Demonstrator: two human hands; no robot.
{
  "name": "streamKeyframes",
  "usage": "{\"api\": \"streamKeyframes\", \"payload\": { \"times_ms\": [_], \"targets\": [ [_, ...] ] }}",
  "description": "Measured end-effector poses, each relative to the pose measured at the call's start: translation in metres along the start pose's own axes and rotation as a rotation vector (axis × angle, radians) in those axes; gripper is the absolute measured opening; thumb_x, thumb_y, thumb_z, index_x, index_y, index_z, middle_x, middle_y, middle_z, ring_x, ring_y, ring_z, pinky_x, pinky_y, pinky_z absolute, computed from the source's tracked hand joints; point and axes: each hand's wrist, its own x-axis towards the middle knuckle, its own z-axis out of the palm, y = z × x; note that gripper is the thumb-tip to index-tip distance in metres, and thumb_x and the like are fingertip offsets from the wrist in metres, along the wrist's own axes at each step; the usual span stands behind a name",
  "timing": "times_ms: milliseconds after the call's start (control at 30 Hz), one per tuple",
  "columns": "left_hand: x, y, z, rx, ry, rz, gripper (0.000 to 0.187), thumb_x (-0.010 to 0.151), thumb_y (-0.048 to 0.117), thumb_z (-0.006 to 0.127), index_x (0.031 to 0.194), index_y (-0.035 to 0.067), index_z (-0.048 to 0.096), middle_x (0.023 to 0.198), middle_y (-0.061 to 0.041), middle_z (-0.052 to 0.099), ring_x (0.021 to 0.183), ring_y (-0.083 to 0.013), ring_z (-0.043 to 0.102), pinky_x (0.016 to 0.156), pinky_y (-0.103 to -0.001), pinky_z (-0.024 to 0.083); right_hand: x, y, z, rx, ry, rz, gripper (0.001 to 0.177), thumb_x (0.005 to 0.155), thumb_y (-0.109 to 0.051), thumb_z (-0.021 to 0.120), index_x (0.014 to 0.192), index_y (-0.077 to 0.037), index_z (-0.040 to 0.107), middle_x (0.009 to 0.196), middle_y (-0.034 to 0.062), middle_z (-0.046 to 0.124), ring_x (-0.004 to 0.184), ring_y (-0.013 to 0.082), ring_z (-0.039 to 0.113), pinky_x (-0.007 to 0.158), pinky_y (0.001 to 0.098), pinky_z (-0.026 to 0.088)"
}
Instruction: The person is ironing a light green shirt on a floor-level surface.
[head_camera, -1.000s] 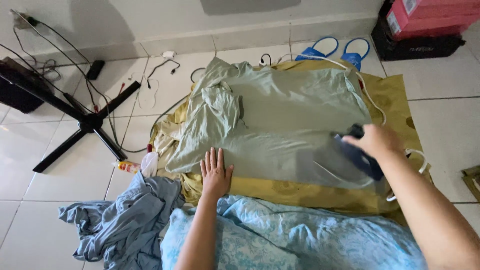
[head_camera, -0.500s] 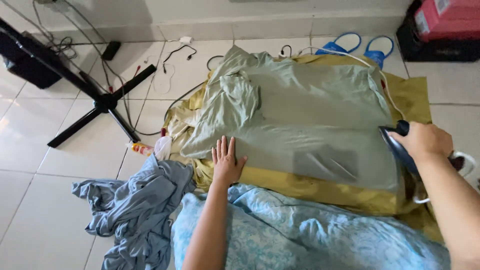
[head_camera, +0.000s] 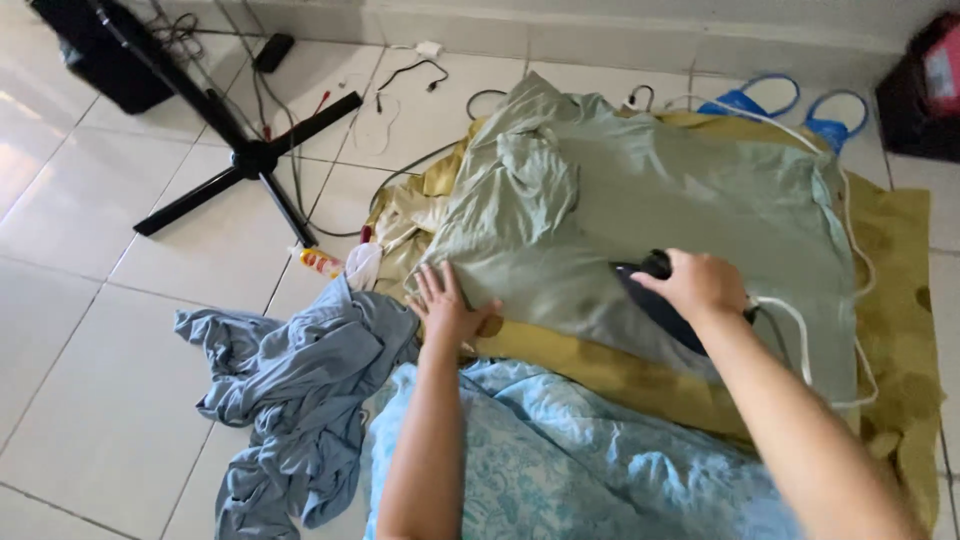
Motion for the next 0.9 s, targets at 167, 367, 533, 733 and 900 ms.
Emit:
{"api": "streamKeyframes", "payload": {
  "times_ms": [167, 367, 533, 733, 900],
  "targets": [
    [0.072, -0.091, 0.041, -0.158, 0.399, -0.174, 0.102, 0.071, 0.064, 0.083, 0.143, 0.000, 0.051, 0.150, -0.028, 0.046, 0.136, -0.0453, 0.042, 0.104, -0.057, 0.038, 0.005, -0.022, -0.007, 0.128, 0.091, 0.002, 0.067, 0.069, -0.072, 0.070, 0.106, -0.017, 0.077, 0.093, 0.0137, 0.077, 0.082, 0.0375, 0.073, 0.069, 0.0512, 0.059],
    [0.112, -0.141, 0.093, -0.568, 0.403, -0.245, 0.059, 0.082, 0.053, 0.081, 0.090, -0.004, 0.069, 0.074, -0.018, 0.070, 0.066, -0.0295, 0.069, 0.063, -0.043, 0.053, 0.006, -0.046, 0.004, -0.062, -0.123, -0.104, 0.077, 0.070, -0.085, 0.065, 0.116, -0.024, 0.075, 0.085, 0.0116, 0.077, 0.079, 0.0310, 0.076, 0.073, 0.0453, 0.062],
    [0.105, -0.119, 0.077, -0.830, 0.468, -0.392, 0.049, 0.085, 0.039, 0.082, 0.083, -0.006, 0.064, 0.066, -0.014, 0.061, 0.055, -0.0223, 0.055, 0.054, -0.042, 0.048, 0.023, -0.069, -0.007, -0.106, -0.178, -0.197, 0.075, 0.072, -0.087, 0.061, 0.109, -0.024, 0.078, 0.088, 0.0101, 0.079, 0.088, 0.0315, 0.076, 0.081, 0.0457, 0.060],
    [0.091, -0.102, 0.052, -1.053, 0.540, -0.337, 0.035, 0.084, 0.033, 0.082, 0.081, 0.001, 0.068, 0.064, -0.002, 0.063, 0.055, -0.0112, 0.053, 0.052, -0.032, 0.044, 0.045, -0.095, 0.015, 0.063, 0.099, 0.074, 0.074, 0.071, -0.081, 0.063, 0.108, -0.019, 0.077, 0.091, 0.0143, 0.077, 0.083, 0.0373, 0.074, 0.070, 0.0512, 0.059],
    [0.084, -0.092, 0.036, -1.172, 0.579, -0.292, 0.033, 0.085, 0.029, 0.085, 0.081, 0.000, 0.068, 0.067, 0.001, 0.061, 0.058, -0.0079, 0.049, 0.053, -0.028, 0.041, 0.038, -0.116, 0.000, -0.033, -0.135, -0.266, 0.072, 0.070, -0.087, 0.061, 0.095, -0.022, 0.077, 0.085, 0.0120, 0.077, 0.083, 0.0341, 0.075, 0.075, 0.0491, 0.060]
  ]
}}
